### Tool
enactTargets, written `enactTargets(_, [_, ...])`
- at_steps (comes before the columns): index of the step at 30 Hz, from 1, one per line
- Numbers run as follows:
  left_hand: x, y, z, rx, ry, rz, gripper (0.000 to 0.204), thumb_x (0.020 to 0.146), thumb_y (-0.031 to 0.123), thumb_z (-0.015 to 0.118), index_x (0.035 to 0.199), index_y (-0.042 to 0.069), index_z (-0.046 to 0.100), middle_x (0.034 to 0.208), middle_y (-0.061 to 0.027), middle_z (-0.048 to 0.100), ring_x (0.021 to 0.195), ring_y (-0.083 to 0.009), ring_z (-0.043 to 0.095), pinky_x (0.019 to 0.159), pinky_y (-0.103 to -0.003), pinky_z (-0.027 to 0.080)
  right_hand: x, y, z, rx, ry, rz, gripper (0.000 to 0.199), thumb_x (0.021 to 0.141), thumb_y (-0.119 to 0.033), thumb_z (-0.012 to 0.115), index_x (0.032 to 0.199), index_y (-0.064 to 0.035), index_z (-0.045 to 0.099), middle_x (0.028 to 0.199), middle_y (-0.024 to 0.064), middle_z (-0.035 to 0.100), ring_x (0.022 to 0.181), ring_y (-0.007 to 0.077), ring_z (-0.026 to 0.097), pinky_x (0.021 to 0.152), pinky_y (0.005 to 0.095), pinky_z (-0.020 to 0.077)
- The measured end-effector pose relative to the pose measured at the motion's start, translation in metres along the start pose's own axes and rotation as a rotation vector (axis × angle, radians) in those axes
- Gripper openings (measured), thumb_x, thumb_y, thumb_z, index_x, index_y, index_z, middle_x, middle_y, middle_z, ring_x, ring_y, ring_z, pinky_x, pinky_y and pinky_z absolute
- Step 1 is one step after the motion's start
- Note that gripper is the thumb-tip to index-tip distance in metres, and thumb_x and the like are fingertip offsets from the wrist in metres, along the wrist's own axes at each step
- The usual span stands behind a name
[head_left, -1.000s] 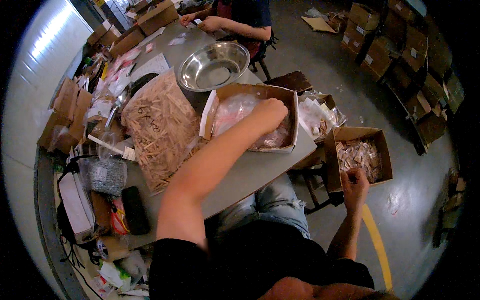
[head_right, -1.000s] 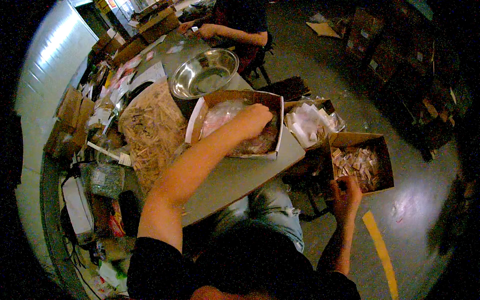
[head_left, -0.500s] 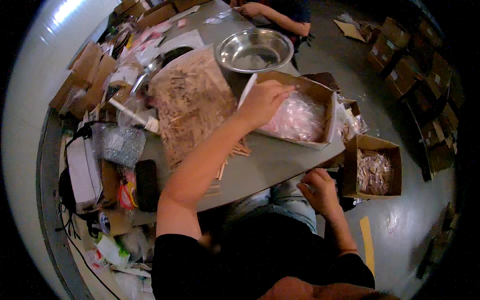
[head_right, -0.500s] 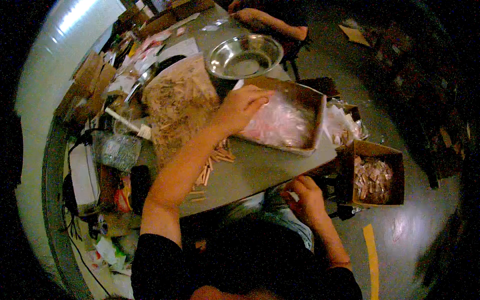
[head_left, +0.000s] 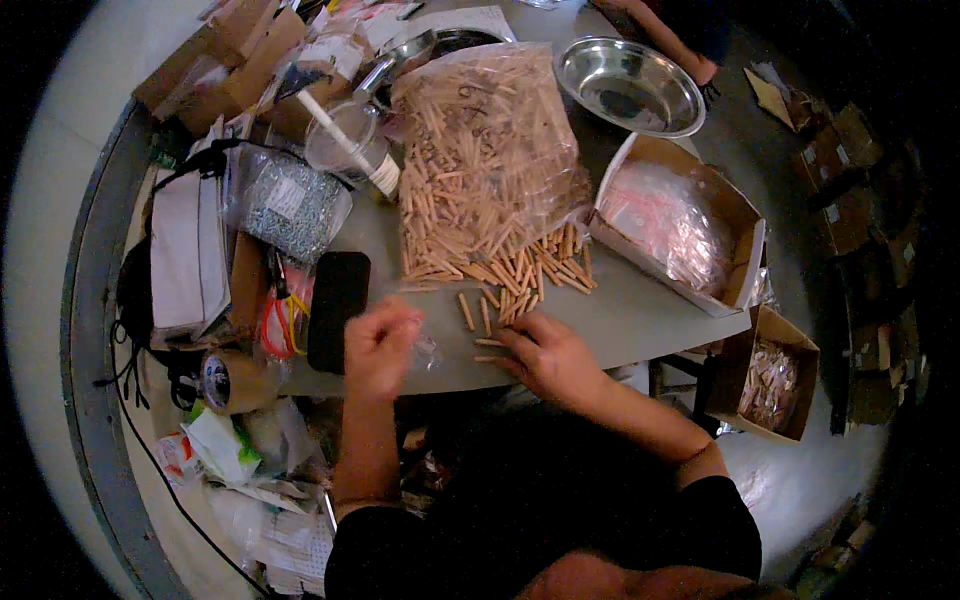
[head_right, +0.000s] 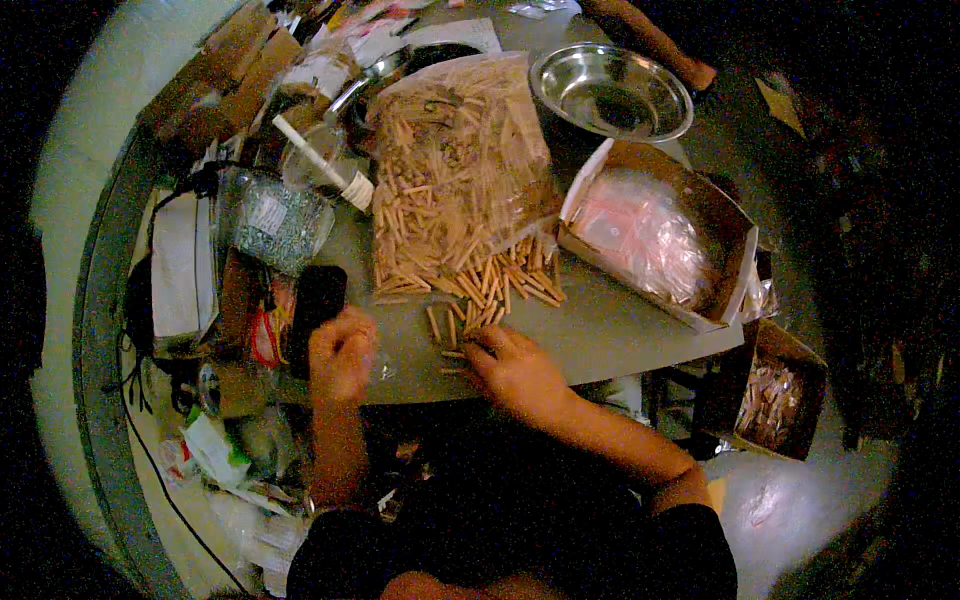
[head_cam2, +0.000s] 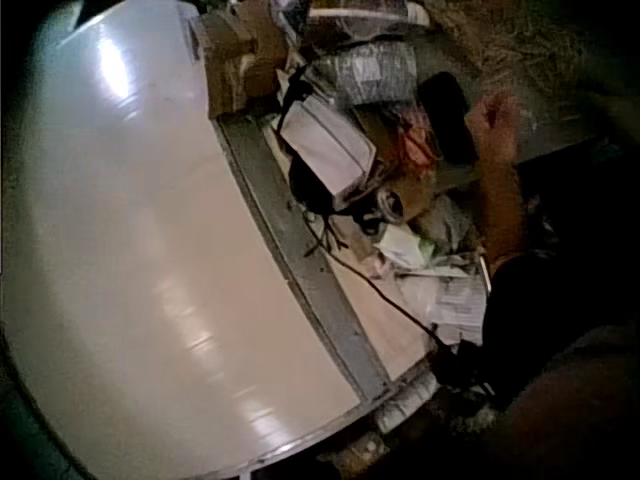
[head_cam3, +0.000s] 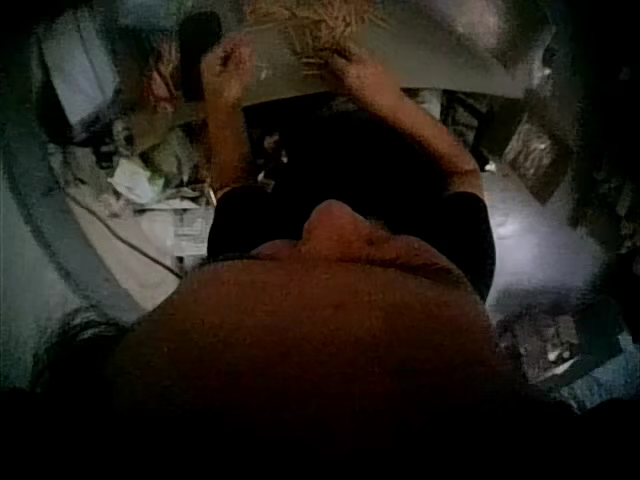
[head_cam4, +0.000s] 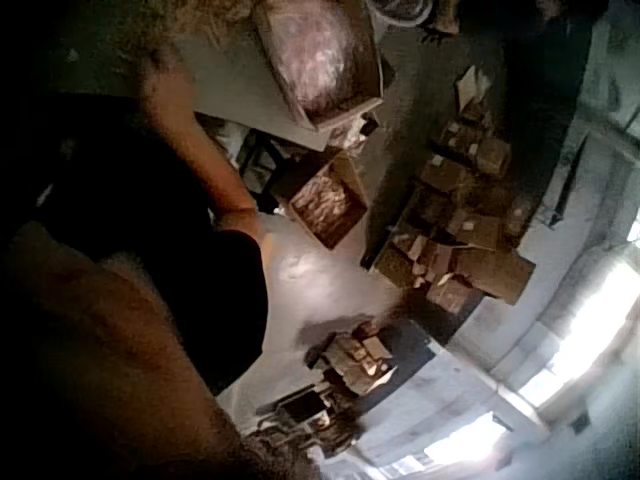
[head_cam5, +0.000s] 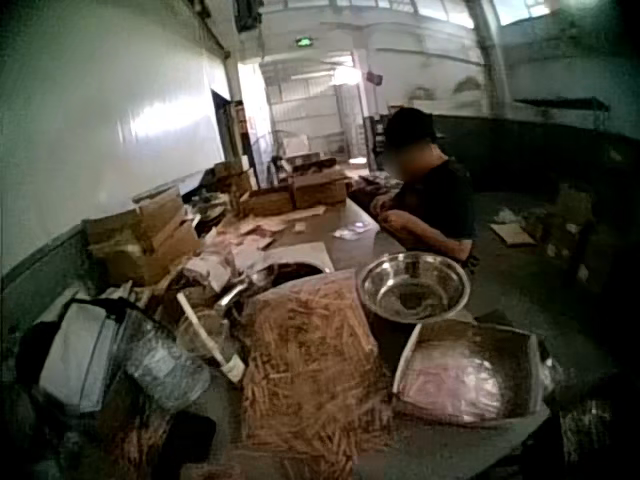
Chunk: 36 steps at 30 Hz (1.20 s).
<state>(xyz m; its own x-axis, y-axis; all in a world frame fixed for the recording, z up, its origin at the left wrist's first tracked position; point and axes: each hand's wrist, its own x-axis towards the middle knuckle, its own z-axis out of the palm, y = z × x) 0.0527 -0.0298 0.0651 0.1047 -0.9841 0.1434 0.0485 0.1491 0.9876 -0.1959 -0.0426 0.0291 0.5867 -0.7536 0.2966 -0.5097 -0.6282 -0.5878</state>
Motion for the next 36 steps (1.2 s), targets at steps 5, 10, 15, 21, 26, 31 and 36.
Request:
enactTargets(5, [-0.042,-0.011,0.006,-0.163,-0.119,-0.138,0.007,0.080,0.002,0.068,0.083,-0.004,0.068,0.087,-0.0114,0.067,0.081,-0.0155,0.062,0.076,-0.029,0.049,-0.012,0.002,-0.010,-0.058,-0.137,0.009,0.035,0.077,-0.011,0.063,0.111,-0.0058,0.061,0.113,0.0156,0.057,0.102,0.0360,0.057,0.088,0.0411,0.0495])
enactTargets(10, [-0.065,-0.023,0.004,-0.294,-0.396,-0.249,0.011,0.075,0.000,0.076,0.076,0.000,0.065,0.092,-0.0133,0.070,0.079,-0.0161,0.065,0.074,-0.029,0.052,-0.013,0.020,-0.037,-0.050,-0.155,0.132,0.034,0.078,-0.006,0.062,0.112,-0.0045,0.061,0.108,0.0159,0.057,0.098,0.0361,0.058,0.083,0.0404,0.0508])
enactTargets(15, [-0.071,-0.028,0.029,-0.279,-0.653,-0.677,0.016,0.080,0.008,0.075,0.089,0.002,0.062,0.092,-0.0068,0.067,0.083,-0.0115,0.061,0.076,-0.026,0.050,0.020,0.010,-0.041,-0.122,-0.131,0.119,0.028,0.080,-0.003,0.063,0.108,-0.0037,0.063,0.103,0.0157,0.057,0.094,0.0338,0.059,0.079,0.0384,0.0505])
enactTargets(21, [-0.081,-0.058,0.053,-0.111,-0.876,-0.686,0.025,0.081,0.023,0.075,0.094,0.005,0.062,0.092,-0.0010,0.064,0.087,-0.0099,0.056,0.080,-0.027,0.047,0.017,0.014,-0.043,-0.125,-0.134,0.013,0.026,0.078,-0.003,0.067,0.104,-0.0035,0.064,0.102,0.0151,0.055,0.092,0.0329,0.059,0.080,0.0382,0.0505])
enactTargets(26, [-0.088,-0.091,0.079,-0.054,-0.861,-0.609,0.030,0.082,0.030,0.075,0.092,0.006,0.060,0.087,-0.0009,0.060,0.084,-0.0109,0.054,0.077,-0.027,0.045,0.005,0.013,-0.049,-0.091,-0.136,0.020,0.022,0.078,-0.004,0.069,0.100,-0.0030,0.064,0.102,0.0142,0.055,0.092,0.0313,0.059,0.078,0.0365,0.0512])
enactTargets(31, [-0.079,-0.084,0.097,-0.079,-0.816,-0.611,0.029,0.083,0.030,0.074,0.090,0.007,0.058,0.084,-0.0008,0.058,0.081,-0.0096,0.052,0.072,-0.026,0.043,-0.001,0.014,-0.051,-0.026,-0.117,0.059,0.019,0.078,-0.004,0.069,0.097,-0.0030,0.065,0.103,0.0140,0.055,0.092,0.0306,0.060,0.079,0.0364,0.0513])
enactTargets(36, [-0.084,-0.096,0.108,-0.418,-0.693,-0.919,0.021,0.083,0.023,0.073,0.090,0.009,0.058,0.082,-0.0003,0.058,0.078,-0.0112,0.056,0.071,-0.026,0.046,-0.001,0.016,-0.052,-0.024,-0.110,0.022,0.017,0.078,-0.003,0.068,0.095,-0.0041,0.066,0.103,0.0144,0.057,0.094,0.0313,0.060,0.081,0.0379,0.0507])
